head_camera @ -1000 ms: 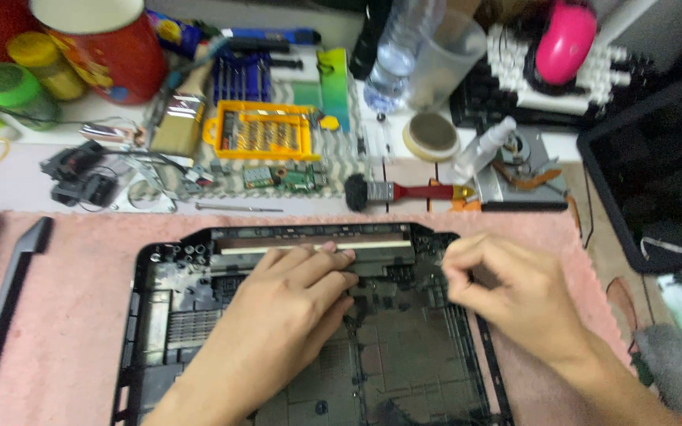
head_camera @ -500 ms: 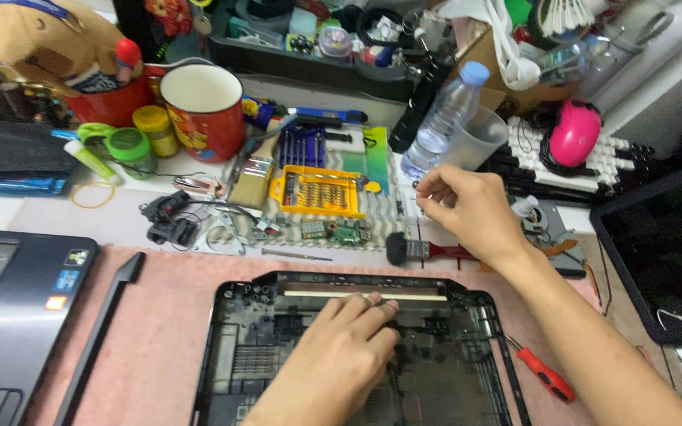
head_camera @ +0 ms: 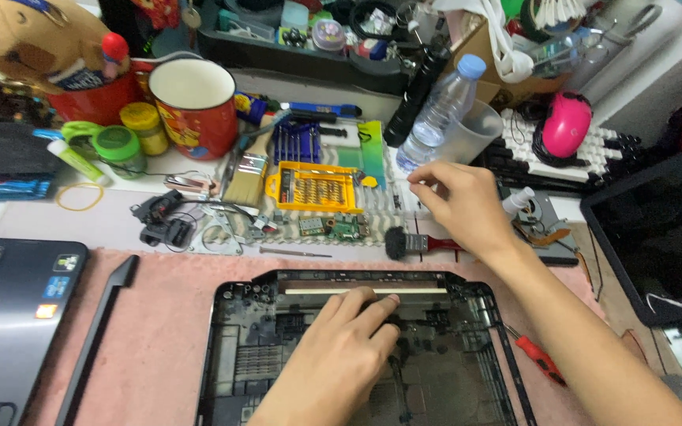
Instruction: The person uses a screwdriver to remove screws from the back of a disassembled laptop. They then lift the screen assembly, close the laptop, and proceed to remove small internal components, including a circuit board and a metal bracket, placing them on the workbench.
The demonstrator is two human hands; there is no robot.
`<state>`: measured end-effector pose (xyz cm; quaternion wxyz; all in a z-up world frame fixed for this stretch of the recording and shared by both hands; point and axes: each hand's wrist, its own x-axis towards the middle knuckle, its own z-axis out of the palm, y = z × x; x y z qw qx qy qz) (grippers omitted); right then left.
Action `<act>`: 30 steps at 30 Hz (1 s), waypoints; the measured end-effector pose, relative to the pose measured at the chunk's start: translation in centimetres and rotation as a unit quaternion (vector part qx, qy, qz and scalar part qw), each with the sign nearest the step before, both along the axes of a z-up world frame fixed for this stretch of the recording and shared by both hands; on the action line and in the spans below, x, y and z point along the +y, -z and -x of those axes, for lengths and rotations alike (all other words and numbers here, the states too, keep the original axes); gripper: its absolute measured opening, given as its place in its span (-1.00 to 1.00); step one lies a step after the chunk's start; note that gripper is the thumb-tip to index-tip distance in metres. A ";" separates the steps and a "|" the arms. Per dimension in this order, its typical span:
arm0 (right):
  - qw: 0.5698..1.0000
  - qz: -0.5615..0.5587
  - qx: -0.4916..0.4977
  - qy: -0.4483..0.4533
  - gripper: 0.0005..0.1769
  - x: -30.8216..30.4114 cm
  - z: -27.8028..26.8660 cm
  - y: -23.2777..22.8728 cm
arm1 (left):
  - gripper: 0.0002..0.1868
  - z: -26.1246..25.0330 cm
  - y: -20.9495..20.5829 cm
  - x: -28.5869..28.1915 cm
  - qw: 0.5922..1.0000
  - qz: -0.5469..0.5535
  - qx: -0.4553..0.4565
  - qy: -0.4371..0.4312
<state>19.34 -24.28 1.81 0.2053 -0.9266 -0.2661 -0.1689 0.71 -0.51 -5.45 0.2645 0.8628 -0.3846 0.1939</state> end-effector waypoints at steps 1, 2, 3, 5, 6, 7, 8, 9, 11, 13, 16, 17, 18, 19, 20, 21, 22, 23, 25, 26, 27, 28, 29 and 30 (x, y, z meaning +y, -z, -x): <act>1.000 -0.011 -0.005 -0.013 -0.93 -0.3 2.2 -1.1 | -0.82 0.0 -0.2 0.1 1.000 -0.010 0.002 -0.003; 0.999 -0.022 -0.011 -0.027 -0.93 -0.5 4.4 -2.2 | -0.79 0.0 -0.4 0.1 1.000 -0.021 0.004 -0.006; 1.000 -0.020 -0.008 -0.023 -0.93 -1.2 6.3 -2.7 | -0.79 0.1 -0.5 0.2 1.000 -0.019 0.007 -0.002; 0.999 0.003 0.011 -0.030 -0.87 -2.4 10.2 -3.6 | -0.80 0.0 -0.7 0.4 1.000 -0.017 0.002 -0.002; 1.000 0.004 0.013 -0.026 -0.87 -3.1 11.5 -3.5 | -0.80 0.0 -1.0 0.4 1.000 -0.016 0.005 0.002; 0.998 -0.002 0.036 -0.053 -0.90 -3.6 12.9 -3.3 | -0.82 0.1 -1.3 0.4 1.000 -0.019 0.011 0.004; 0.995 -0.008 0.060 -0.081 -0.92 -4.2 14.3 -3.1 | -0.84 0.1 -1.6 0.5 1.000 -0.023 0.017 0.006; 0.995 -0.010 0.062 -0.077 -0.92 -4.6 15.0 -2.5 | -0.84 0.1 -1.6 0.5 0.999 -0.025 0.019 0.010; 0.992 -0.016 0.093 -0.086 -0.89 -5.4 16.5 -1.2 | -0.81 0.0 -1.7 0.6 0.999 -0.050 0.021 -0.002; 0.993 -0.015 0.091 -0.077 -0.86 -6.2 17.2 0.1 | -0.81 0.2 -1.4 0.4 0.998 -0.064 0.012 -0.010; 0.994 -0.023 0.080 -0.073 -0.76 -6.2 17.5 1.8 | -0.79 0.2 -1.1 0.6 0.997 -0.074 0.005 -0.015; 0.994 -0.030 0.072 -0.076 -0.71 -6.2 17.6 2.1 | -0.77 0.1 -1.0 0.7 0.998 -0.068 0.006 -0.012; 0.994 -0.033 0.071 -0.070 -0.71 -5.8 17.5 2.1 | -0.77 0.1 -1.1 0.8 0.997 -0.071 0.006 -0.006; 0.995 -0.010 0.044 -0.091 -0.74 -5.5 17.5 2.0 | -0.75 0.0 -1.3 0.9 0.998 -0.062 0.012 -0.002; 0.993 0.013 0.017 -0.112 -0.77 -5.1 17.5 2.0 | -0.74 0.0 -1.4 1.0 0.998 -0.053 0.019 0.002; 0.994 0.011 0.015 -0.105 -0.77 -5.1 17.6 2.0 | -0.74 -0.1 -1.2 1.0 0.998 -0.055 0.017 0.008; 0.994 0.018 0.006 -0.108 -0.78 -5.0 17.8 2.0 | -0.74 -0.2 -0.9 1.0 0.999 -0.054 0.003 0.002; 0.993 0.024 -0.003 -0.112 -0.79 -4.8 17.9 2.0 | -0.75 -0.2 -0.6 1.1 0.999 -0.052 -0.012 -0.007; 0.993 0.030 -0.001 -0.111 -0.78 -4.7 18.1 1.9 | -0.74 -0.2 -0.3 1.2 0.998 -0.062 0.000 -0.005; 0.993 0.037 0.003 -0.115 -0.78 -4.6 18.2 1.8 | -0.73 -0.3 -0.1 1.3 0.997 -0.070 0.013 -0.010; 0.993 0.036 0.002 -0.111 -0.78 -4.6 18.3 1.9 | -0.73 -0.4 0.0 1.2 0.997 -0.070 0.011 -0.006; 0.993 0.040 0.005 -0.115 -0.80 -4.6 18.4 1.9 | -0.74 -0.4 0.1 1.2 0.998 -0.064 0.001 -0.008; 0.992 0.043 0.008 -0.122 -0.83 -4.4 18.4 2.0 | -0.74 -0.4 0.2 1.3 0.998 -0.059 -0.009 -0.014; 0.992 0.042 0.007 -0.121 -0.83 -4.6 18.5 2.0 | -0.74 -0.5 0.1 1.2 0.998 -0.060 -0.010 -0.013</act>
